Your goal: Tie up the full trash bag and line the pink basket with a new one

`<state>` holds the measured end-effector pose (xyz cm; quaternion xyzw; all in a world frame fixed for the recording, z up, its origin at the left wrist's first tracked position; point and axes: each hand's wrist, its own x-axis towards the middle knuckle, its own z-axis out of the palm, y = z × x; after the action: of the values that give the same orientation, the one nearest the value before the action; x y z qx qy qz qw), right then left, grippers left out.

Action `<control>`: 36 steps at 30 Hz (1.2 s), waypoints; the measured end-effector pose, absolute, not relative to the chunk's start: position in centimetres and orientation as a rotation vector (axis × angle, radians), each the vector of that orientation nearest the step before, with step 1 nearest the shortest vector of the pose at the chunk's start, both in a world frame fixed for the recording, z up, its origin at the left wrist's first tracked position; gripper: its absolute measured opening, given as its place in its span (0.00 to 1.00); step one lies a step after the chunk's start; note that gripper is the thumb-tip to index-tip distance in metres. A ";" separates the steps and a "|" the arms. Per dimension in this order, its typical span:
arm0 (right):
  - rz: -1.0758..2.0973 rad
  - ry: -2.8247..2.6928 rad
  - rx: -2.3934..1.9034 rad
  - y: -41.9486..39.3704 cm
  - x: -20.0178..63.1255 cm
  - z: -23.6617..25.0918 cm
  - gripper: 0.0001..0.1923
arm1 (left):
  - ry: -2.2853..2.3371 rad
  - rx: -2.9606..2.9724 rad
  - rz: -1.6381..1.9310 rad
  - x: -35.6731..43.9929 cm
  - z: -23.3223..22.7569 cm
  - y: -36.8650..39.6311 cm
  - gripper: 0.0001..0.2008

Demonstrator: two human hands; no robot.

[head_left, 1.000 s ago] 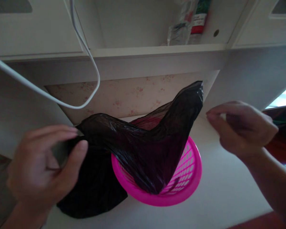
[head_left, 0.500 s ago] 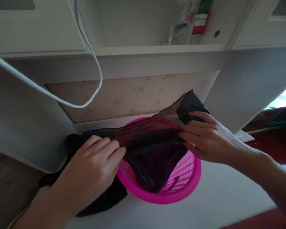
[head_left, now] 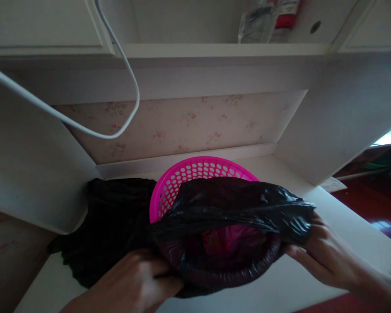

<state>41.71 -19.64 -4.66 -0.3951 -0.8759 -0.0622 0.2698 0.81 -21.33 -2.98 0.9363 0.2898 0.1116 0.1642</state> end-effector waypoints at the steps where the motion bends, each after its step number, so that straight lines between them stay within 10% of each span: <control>1: -0.202 -2.384 -1.050 -19.2 41.8 -5.4 0.24 | 0.830 2.628 0.310 1.0 -3.0 -21.0 0.16; 10: 0.332 -1.964 -1.213 -15.9 42.9 -7.8 0.09 | 0.983 2.290 0.383 -0.7 -3.1 -20.3 0.16; 13: 0.431 -1.553 -1.393 -15.0 43.1 -8.3 0.17 | 1.188 1.991 0.898 -2.0 -4.5 -20.3 0.04; 18: 0.650 -1.360 -1.381 -12.8 42.0 -7.9 0.36 | 1.484 1.483 1.358 -0.9 -6.2 -20.5 0.15; 24: 0.524 -1.462 -1.384 -9.4 40.8 -6.0 0.15 | 1.518 1.723 1.334 -0.5 -5.5 -19.7 0.10; 36: 0.889 -1.388 -1.254 -1.5 36.9 -5.8 0.17 | 1.197 0.830 1.443 0.7 -6.1 -13.5 0.19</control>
<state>36.93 -1.51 -5.84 -0.5209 -0.5764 0.3692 0.5100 0.71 -13.46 -6.14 0.3459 0.4992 0.6017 0.5188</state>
